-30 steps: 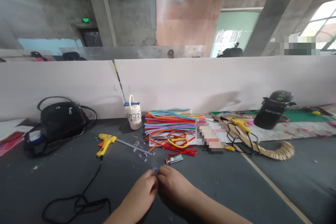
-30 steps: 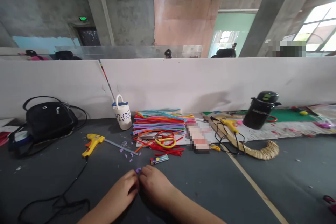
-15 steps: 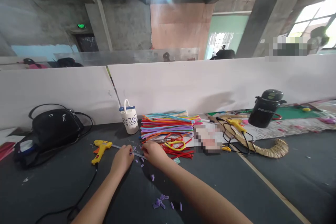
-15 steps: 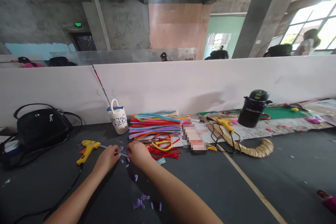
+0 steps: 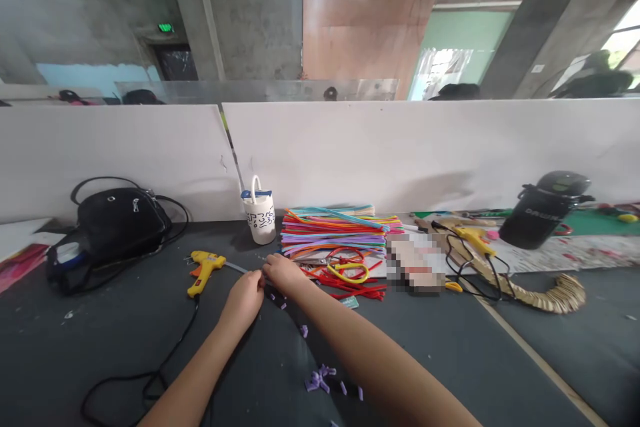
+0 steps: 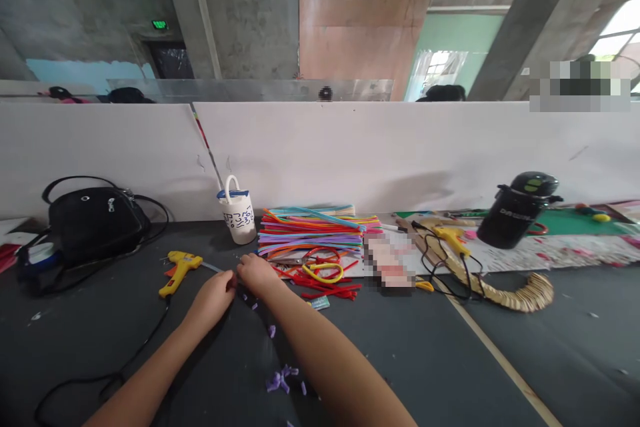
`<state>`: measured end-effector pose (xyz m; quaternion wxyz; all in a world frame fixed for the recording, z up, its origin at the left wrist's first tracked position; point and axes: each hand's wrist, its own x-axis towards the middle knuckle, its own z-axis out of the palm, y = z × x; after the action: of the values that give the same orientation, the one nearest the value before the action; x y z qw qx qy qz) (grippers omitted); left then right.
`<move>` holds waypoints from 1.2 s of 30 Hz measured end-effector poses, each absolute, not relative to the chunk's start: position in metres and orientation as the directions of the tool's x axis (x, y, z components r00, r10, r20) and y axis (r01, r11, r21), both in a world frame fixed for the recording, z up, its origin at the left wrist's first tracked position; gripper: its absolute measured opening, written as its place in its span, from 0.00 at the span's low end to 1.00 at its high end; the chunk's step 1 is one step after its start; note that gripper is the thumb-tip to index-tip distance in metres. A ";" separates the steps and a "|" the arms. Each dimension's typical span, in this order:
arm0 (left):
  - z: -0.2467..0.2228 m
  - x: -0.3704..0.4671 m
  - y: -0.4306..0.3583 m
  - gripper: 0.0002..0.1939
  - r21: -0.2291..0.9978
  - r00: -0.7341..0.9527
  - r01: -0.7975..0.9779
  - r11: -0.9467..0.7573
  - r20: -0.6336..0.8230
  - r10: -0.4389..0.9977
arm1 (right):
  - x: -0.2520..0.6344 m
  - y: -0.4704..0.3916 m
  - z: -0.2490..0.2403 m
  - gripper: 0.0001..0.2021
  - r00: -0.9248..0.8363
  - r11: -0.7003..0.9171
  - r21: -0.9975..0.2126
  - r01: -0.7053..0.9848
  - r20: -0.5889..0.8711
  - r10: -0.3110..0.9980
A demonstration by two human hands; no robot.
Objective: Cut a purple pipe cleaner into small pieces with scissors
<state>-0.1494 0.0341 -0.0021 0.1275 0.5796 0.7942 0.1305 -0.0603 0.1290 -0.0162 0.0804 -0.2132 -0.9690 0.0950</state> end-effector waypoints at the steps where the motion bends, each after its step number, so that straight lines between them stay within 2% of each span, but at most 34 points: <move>1: 0.000 -0.145 0.030 0.15 0.382 -0.281 0.878 0.289 -0.078 0.957 | -0.061 0.129 -0.014 0.14 -0.898 0.892 -0.225 0.393 0.114 0.425; 3: 0.004 -0.133 0.020 0.12 0.438 -0.238 0.857 0.269 -0.126 0.963 | -0.056 0.127 -0.008 0.14 -0.890 0.882 -0.248 0.401 0.120 0.439; 5: 0.006 -0.115 0.004 0.05 0.495 -0.190 0.835 0.242 -0.153 0.970 | -0.038 0.119 -0.001 0.14 -0.873 0.862 -0.282 0.422 0.132 0.470; 7: 0.006 -0.094 -0.013 0.07 0.550 -0.142 0.807 0.216 -0.175 0.974 | -0.008 0.105 0.004 0.12 -0.860 0.842 -0.325 0.431 0.135 0.493; 9: 0.005 -0.075 -0.028 0.09 0.601 -0.084 0.776 0.189 -0.198 0.976 | 0.030 0.084 0.005 0.05 -0.867 0.832 -0.365 0.418 0.112 0.485; 15: 0.003 -0.058 -0.038 0.06 0.683 -0.020 0.714 0.152 -0.197 0.980 | 0.109 0.024 -0.003 0.07 -0.869 0.792 -0.422 0.440 0.021 0.494; 18: 0.005 -0.071 -0.025 0.10 0.651 -0.067 0.745 0.144 -0.141 0.988 | 0.113 0.031 0.001 0.09 -0.823 0.759 -0.409 0.507 0.032 0.567; 22: 0.006 -0.095 0.001 0.07 0.548 -0.191 0.820 0.163 -0.005 0.982 | 0.106 0.076 0.006 0.13 -0.724 0.709 -0.342 0.617 0.105 0.681; 25: 0.002 -0.110 0.017 0.13 0.480 -0.250 0.857 0.187 0.071 0.966 | 0.095 0.112 0.003 0.10 -0.753 0.741 -0.303 0.599 0.102 0.651; 29: -0.007 -0.120 0.027 0.04 0.447 -0.288 0.867 0.222 0.085 0.954 | 0.072 0.143 0.003 0.13 -0.750 0.751 -0.271 0.602 0.128 0.648; 33: -0.013 -0.124 0.030 0.06 0.463 -0.259 0.866 0.187 0.096 0.961 | 0.054 0.151 0.008 0.15 -0.690 0.724 -0.241 0.646 0.222 0.689; 36: -0.014 -0.123 0.030 0.07 0.471 -0.220 0.870 0.146 0.106 0.970 | 0.054 0.139 0.005 0.13 -0.745 0.762 -0.205 0.614 0.168 0.646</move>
<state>-0.1234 0.0305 -0.0135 0.1120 0.6146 0.7486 0.2223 0.0540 0.1392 0.0050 0.1148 -0.3381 -0.9316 0.0684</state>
